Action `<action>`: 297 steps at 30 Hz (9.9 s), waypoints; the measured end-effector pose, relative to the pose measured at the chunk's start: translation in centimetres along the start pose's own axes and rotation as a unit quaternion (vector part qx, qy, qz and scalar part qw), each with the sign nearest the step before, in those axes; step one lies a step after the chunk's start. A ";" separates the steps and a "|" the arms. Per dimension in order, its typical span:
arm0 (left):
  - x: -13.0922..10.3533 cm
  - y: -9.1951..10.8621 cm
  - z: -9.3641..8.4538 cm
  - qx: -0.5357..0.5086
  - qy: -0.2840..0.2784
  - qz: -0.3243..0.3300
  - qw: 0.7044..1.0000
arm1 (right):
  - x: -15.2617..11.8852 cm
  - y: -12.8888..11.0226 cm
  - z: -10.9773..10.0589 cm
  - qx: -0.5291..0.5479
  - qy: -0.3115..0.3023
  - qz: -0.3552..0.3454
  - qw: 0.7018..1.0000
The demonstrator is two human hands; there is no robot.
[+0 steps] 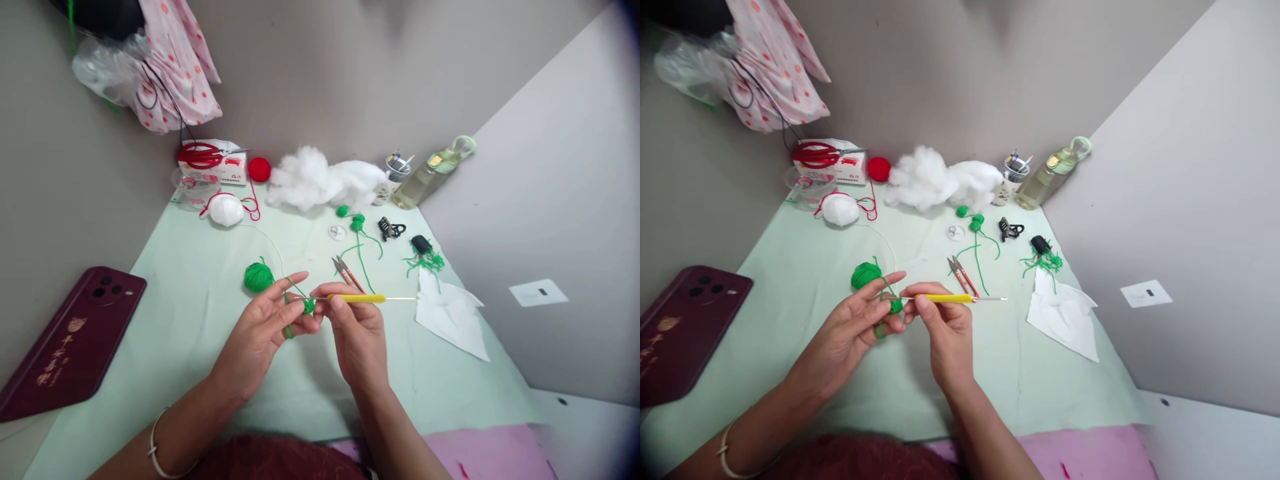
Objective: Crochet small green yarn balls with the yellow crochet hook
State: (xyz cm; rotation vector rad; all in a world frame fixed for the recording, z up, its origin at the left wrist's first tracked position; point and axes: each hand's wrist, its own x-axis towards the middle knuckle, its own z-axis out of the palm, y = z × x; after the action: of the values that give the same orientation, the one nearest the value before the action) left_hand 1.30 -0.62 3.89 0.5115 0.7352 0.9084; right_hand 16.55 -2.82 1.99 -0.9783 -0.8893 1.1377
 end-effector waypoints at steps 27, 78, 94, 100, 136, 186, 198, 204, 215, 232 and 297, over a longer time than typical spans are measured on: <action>0.1 -0.3 -0.5 0.145 0.043 0.110 0.982 | -1.1 -1.8 -0.3 -0.326 -0.094 -0.290 0.895; -0.3 0.3 0.1 -0.026 0.013 -0.023 0.999 | -1.0 -1.9 -0.2 -0.203 -0.018 -0.202 0.958; -0.9 0.3 -0.1 0.083 0.010 0.036 0.996 | -0.2 -1.8 -0.3 -0.006 -0.034 -0.042 0.999; -1.0 0.2 -0.2 0.114 0.015 0.061 0.992 | -1.0 -2.5 -0.5 -0.135 -0.048 -0.127 0.982; -0.9 -0.2 0.2 0.058 0.016 0.018 0.998 | -2.2 -0.9 0.3 -0.373 -0.037 -0.307 0.875; -0.7 -0.6 -0.3 0.044 0.000 -0.014 0.999 | -1.7 -1.0 -0.2 -0.380 -0.049 -0.320 0.867; -0.7 -0.2 -0.3 0.060 0.002 0.047 0.997 | -0.8 -0.7 -0.5 -0.077 -0.054 -0.078 0.992; -0.8 -0.2 -0.5 0.064 0.011 0.044 0.997 | -0.7 -0.8 -0.7 -0.017 -0.027 -0.028 0.999; -1.1 -0.3 -0.5 0.156 0.041 0.105 0.981 | -1.9 -1.7 -0.6 -0.246 -0.060 -0.217 0.943; -0.9 0.0 -0.5 0.054 -0.014 -0.020 0.998 | -2.6 -0.1 -0.8 -0.475 -0.075 -0.403 0.779; -0.8 -0.5 -0.5 0.104 0.017 0.057 0.993 | -0.8 -0.4 -0.5 -0.046 -0.022 -0.045 0.998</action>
State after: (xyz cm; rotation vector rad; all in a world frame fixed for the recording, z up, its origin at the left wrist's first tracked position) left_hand 0.89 -1.57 3.52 0.7288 0.8428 0.9527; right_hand 16.96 -3.69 2.15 -0.9806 -1.0195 1.0530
